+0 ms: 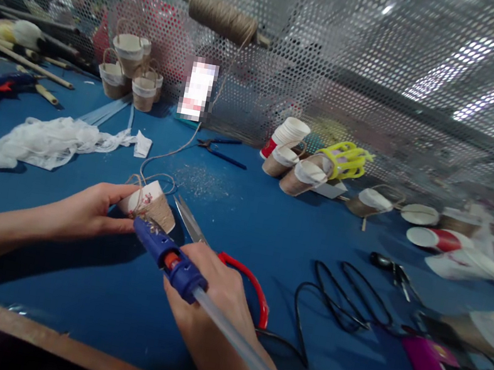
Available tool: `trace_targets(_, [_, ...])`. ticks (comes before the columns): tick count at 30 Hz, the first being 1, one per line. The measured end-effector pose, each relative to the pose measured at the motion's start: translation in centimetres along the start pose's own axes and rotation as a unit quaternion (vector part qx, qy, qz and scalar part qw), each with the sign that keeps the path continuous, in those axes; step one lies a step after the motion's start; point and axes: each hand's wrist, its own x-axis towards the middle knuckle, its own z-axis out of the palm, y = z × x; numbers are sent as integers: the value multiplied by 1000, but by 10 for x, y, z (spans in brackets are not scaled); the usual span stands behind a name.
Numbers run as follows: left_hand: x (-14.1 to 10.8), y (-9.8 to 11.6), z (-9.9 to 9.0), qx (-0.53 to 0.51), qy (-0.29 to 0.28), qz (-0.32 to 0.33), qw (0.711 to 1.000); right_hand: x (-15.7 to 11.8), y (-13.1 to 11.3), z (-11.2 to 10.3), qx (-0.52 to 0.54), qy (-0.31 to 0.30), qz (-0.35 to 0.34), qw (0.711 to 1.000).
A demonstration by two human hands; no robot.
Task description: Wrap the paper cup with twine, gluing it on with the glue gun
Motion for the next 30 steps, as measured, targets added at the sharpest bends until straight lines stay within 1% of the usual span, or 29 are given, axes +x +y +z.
trace_targets(6, [0, 1, 0, -19, 2, 2, 1000, 4, 4, -12, -64, 9, -38, 997])
trace_targets(8, [0, 1, 0, -28, -1, 3, 1000, 6, 5, -14, -76, 18, -34, 996])
trace_targets(12, [0, -1, 0, -41, -11, 0, 999, 8, 7, -13, -56, 17, -23, 998])
trace_targets(14, [-1, -1, 0, -40, -12, -5, 999, 10, 6, -13, -55, 36, -10, 998])
trace_targets(16, [-1, 0, 0, -34, -12, -7, 999, 11, 7, -13, -65, 43, -5, 997])
trace_targets(17, [-1, 0, 0, -32, -12, -7, 999, 12, 8, -14, -74, 37, -12, 996])
trace_targets(20, [-1, 1, 0, -32, -14, -5, 999, 10, 16, -16, -124, 9, -66, 990])
trace_targets(24, [-1, 1, -1, -22, -16, -5, 1000, 5, 28, -14, -167, 0, -124, 978])
trace_targets(27, [-1, 0, -2, -14, -19, 1, 1000, 4, 32, -12, -178, 4, -144, 974])
trace_targets(30, [-2, -1, -3, -9, -20, 3, 1000, 4, 33, -10, -171, 8, -136, 976])
